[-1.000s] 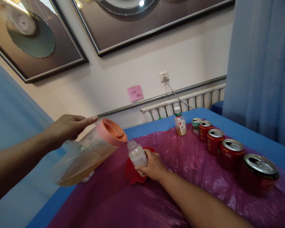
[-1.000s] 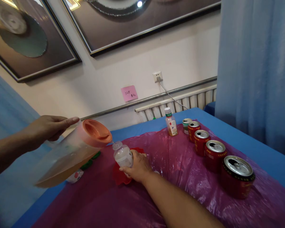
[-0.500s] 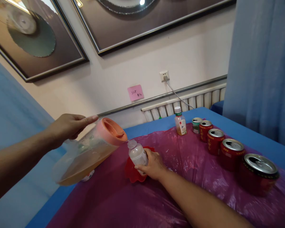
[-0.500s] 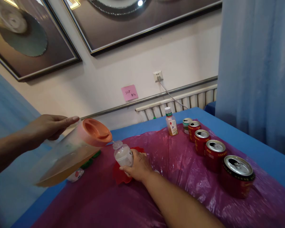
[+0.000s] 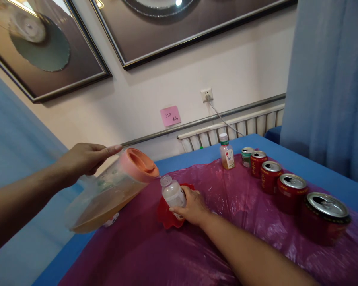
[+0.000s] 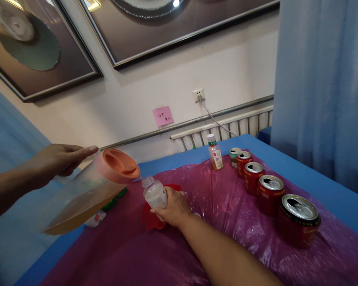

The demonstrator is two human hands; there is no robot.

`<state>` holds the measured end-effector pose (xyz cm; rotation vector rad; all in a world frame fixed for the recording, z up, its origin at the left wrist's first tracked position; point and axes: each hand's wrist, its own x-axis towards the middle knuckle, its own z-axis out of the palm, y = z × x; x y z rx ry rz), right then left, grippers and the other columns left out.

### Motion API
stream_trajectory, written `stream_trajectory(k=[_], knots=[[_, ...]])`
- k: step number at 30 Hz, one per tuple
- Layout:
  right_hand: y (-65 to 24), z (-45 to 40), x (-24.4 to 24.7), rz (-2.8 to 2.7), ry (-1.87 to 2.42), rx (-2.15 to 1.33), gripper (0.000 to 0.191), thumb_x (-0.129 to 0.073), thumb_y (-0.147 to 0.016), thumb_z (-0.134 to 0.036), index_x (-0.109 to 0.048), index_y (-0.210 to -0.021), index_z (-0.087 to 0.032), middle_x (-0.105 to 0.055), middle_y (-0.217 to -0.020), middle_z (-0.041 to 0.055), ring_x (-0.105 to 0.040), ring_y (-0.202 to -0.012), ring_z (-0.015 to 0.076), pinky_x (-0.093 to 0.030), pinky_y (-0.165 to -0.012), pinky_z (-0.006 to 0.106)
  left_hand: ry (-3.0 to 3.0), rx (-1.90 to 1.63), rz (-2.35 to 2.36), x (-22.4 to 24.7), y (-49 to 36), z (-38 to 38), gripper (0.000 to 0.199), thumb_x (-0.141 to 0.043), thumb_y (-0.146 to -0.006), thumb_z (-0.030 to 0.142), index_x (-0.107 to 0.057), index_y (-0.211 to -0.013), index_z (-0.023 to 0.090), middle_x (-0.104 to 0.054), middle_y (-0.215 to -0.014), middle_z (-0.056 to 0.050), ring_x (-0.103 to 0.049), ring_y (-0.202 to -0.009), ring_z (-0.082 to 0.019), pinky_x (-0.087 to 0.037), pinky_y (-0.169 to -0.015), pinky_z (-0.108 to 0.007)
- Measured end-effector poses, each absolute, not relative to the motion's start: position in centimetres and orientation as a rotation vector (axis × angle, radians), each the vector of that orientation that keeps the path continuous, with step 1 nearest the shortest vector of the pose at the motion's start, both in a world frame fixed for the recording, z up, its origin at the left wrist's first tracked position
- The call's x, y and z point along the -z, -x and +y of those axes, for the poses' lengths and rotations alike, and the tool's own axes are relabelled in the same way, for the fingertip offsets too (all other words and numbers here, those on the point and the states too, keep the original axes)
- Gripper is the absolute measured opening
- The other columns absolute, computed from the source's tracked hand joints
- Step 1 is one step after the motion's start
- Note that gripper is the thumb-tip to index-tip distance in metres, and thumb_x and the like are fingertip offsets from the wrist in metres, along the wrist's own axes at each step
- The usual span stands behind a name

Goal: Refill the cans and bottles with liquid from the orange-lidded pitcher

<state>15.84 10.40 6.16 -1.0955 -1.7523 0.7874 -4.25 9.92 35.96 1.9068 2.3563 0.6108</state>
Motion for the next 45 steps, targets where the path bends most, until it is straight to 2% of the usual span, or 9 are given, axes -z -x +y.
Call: stream_trajectory(k=[45], knots=[[-15.77,10.52,-5.93,-1.751,1.066,-0.783,0.065,-0.085,-0.068,-0.046,-0.058,-0.123,-0.025,-0.07,-0.117,0.0058,-0.065,-0.103,0.0267,-0.044,-0.089,0.037,-1.914,-0.611,2.339,-36.01,3.95,10.19,0.065,-0.059,-0.068,0.079,-0.031,-0.044,0.025,-0.029,-0.042,0.005,-0.026,-0.045,-0.012,-0.021,-0.047,-0.028]])
